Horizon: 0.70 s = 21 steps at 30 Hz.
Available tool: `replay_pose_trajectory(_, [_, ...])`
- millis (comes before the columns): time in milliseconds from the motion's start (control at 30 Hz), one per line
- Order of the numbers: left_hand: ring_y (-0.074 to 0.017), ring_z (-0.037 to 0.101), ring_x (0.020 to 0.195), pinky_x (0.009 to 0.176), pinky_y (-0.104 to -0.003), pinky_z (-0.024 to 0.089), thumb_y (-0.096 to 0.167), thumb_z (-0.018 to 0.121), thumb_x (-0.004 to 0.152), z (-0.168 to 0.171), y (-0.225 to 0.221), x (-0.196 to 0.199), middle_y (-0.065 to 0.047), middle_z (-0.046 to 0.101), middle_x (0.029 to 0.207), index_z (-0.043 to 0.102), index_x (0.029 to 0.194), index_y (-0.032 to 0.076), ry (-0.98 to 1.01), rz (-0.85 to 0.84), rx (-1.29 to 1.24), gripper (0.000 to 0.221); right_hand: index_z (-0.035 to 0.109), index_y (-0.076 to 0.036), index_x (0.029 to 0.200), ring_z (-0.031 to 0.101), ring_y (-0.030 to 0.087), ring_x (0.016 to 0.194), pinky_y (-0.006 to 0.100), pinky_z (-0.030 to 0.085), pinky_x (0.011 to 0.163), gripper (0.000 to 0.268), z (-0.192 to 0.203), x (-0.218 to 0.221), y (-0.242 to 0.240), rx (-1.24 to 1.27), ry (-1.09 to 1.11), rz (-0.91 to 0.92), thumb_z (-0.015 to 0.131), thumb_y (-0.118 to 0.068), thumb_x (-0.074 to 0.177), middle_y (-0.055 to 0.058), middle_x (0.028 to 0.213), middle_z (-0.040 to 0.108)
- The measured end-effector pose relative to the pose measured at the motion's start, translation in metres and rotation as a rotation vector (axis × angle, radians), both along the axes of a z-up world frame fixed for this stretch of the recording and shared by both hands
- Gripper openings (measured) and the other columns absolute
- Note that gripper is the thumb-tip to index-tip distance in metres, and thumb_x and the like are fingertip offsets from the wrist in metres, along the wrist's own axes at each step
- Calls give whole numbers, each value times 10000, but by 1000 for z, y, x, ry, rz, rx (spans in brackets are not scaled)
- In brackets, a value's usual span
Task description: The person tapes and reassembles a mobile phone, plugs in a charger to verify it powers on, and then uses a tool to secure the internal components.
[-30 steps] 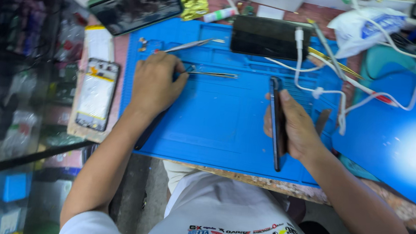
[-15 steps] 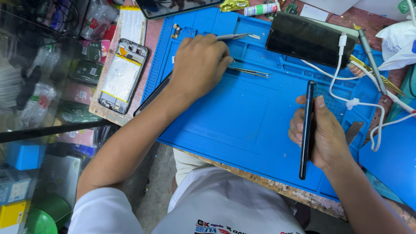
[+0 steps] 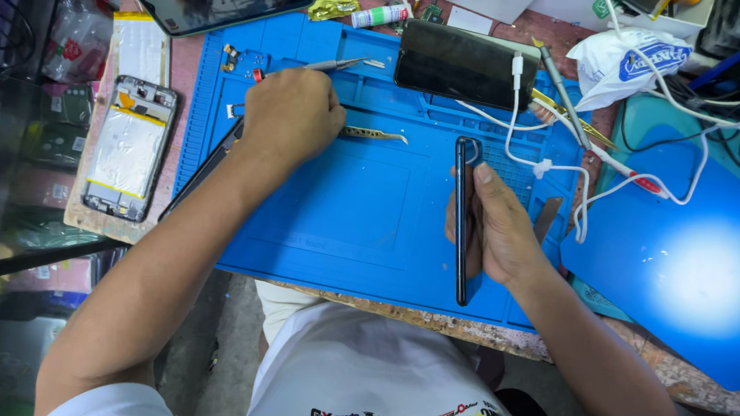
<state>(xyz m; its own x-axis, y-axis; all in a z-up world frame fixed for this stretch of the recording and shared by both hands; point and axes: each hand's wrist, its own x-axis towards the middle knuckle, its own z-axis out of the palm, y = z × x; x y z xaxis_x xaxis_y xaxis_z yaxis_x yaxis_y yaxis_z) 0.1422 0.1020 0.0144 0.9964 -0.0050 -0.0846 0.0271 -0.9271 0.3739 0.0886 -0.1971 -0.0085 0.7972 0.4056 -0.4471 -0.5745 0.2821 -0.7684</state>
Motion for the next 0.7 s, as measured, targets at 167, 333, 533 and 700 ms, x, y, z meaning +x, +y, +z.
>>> replay_pose_trajectory(167, [-348, 683, 892, 748, -470, 547, 152, 755, 807, -1, -15, -23, -180, 701, 898, 723, 809, 11, -383, -59, 155, 145, 587, -76, 1169, 530, 130, 577, 307, 454, 548, 466, 2, 0, 1, -6, 4, -2, 542, -519, 1029, 36, 700, 568])
replay_pose_trajectory(333, [-330, 686, 891, 734, -443, 556, 45, 712, 772, -28, -21, -13, -177, 695, 886, 727, 812, 22, -398, -75, 254, 49, 583, -74, 1178, 536, 124, 583, 303, 454, 549, 458, 0, -1, 2, -3, -16, 5, 531, -507, 1038, 29, 709, 571])
replay_pose_trajectory(533, [-377, 688, 847, 685, -468, 573, 124, 722, 700, -28, -12, -1, -233, 697, 849, 718, 752, -31, -262, -63, 138, 164, 588, -75, 1201, 534, 112, 587, 288, 445, 542, 443, -3, -2, -1, 38, -22, 9, 531, -490, 1058, 21, 710, 571])
replay_pose_trajectory(700, [-366, 693, 860, 746, -481, 575, 94, 725, 733, -11, -13, -8, -219, 704, 871, 716, 815, -24, -308, -99, 121, 144, 584, -75, 1211, 539, 115, 596, 286, 442, 542, 441, -4, -2, -2, 46, -17, 6, 530, -487, 1061, 24, 710, 573])
